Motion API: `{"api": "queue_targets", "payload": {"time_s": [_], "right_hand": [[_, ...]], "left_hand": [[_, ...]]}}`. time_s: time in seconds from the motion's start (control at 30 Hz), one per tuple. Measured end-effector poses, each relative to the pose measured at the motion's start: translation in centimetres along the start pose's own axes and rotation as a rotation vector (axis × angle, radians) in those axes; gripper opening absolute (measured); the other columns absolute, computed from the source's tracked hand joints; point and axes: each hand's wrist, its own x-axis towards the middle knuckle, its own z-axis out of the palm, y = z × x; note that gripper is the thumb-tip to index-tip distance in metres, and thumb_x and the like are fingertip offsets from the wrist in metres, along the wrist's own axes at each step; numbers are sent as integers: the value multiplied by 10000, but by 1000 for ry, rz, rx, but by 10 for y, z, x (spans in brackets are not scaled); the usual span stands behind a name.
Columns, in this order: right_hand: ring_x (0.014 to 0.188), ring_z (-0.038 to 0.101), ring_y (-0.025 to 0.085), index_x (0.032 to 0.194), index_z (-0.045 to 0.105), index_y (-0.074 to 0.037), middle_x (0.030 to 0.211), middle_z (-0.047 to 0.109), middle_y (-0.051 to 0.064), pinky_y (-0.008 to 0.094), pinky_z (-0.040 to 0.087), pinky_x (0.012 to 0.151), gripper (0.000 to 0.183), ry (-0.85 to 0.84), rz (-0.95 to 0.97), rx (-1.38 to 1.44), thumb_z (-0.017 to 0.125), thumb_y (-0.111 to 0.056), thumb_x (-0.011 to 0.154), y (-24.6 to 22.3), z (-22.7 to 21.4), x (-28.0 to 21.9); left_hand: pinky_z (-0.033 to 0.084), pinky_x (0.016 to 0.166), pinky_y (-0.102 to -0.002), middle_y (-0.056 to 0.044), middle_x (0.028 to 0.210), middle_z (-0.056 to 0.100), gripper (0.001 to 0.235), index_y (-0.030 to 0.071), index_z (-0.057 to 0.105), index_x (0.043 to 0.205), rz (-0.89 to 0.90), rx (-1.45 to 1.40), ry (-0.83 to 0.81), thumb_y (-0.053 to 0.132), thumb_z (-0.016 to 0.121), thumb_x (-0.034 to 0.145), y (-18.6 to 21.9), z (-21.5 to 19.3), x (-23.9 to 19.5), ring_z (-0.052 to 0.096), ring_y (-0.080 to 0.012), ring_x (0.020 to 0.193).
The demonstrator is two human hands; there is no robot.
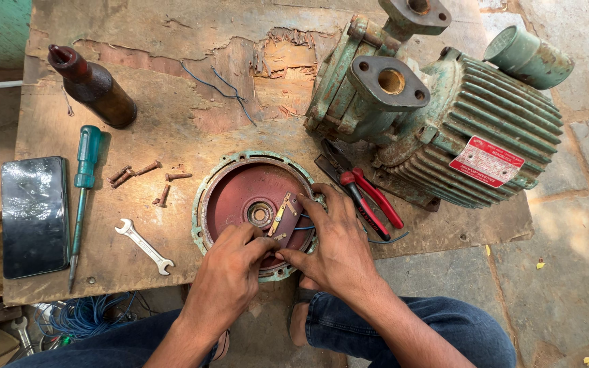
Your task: The person strips a blue wire, attaches it to a metal plate, and secures the plate inside a motor end cap using pliers and a screwdriver. They then use a voltage tester to check the connection before placing the plate into the cap.
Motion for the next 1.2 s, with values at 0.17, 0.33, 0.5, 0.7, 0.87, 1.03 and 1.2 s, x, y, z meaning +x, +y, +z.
{"api": "queue_targets", "payload": {"time_s": [0.17, 0.33, 0.5, 0.7, 0.87, 1.03, 1.2], "right_hand": [[1323, 420, 443, 1343, 563, 13, 1426, 442, 243, 516, 424, 1031, 944, 22, -26, -6, 955, -355, 568, -1, -1, 0], [1325, 422, 434, 1347, 561, 14, 1425, 444, 236, 513, 427, 1027, 947, 1, -5, 3, 951, -366, 573, -1, -2, 0], [1325, 427, 435, 1338, 588, -17, 1430, 457, 221, 521, 422, 1032, 939, 11, 19, -1, 957, -372, 551, 0, 1, -1], [1335, 410, 470, 1380, 573, -21, 1477, 420, 259, 545, 414, 1037, 966, 43, 32, -6, 953, -431, 593, -2, 6, -3], [1388, 421, 447, 1443, 575, -29, 1511, 441, 244, 558, 416, 1048, 937, 39, 2, 27, 920, -401, 655, 4, 7, -11], [1397, 426, 444, 1472, 575, -36, 1529, 431, 257, 552, 406, 1081, 929, 41, -15, 12, 916, -406, 691, 11, 10, -13], [1412, 400, 446, 1461, 565, -19, 1528, 414, 264, 570, 391, 1074, 955, -8, 10, 41, 920, -430, 675, 12, 15, -10]], "left_hand": [[517, 772, -430, -118, 894, 660, 207, 7, 733, 963, -35, -44, 8, 112, 775, 789, 0, -2, 3, 648, -316, 893], [519, 764, -424, -109, 879, 664, 121, 29, 749, 924, -66, -49, 15, 82, 745, 815, 1, -1, 3, 655, -311, 878], [521, 786, -422, -104, 882, 672, 129, 50, 762, 930, -14, -63, 16, 45, 725, 806, -8, 2, 0, 663, -321, 905], [534, 748, -412, -110, 860, 667, 164, 62, 721, 874, 35, -46, 80, 117, 797, 741, -31, 20, 0, 674, -320, 853], [546, 679, -372, -94, 746, 646, 242, 101, 767, 876, 114, -72, 177, 91, 805, 638, -72, 51, -4, 685, -262, 723], [556, 714, -373, -70, 769, 701, 305, 145, 770, 822, 150, -29, 184, 267, 908, 579, -129, 82, -11, 707, -262, 750], [555, 677, -410, -56, 683, 716, 338, 206, 845, 826, 280, 44, 40, 359, 951, 544, -187, 104, -6, 710, -268, 674]]}}
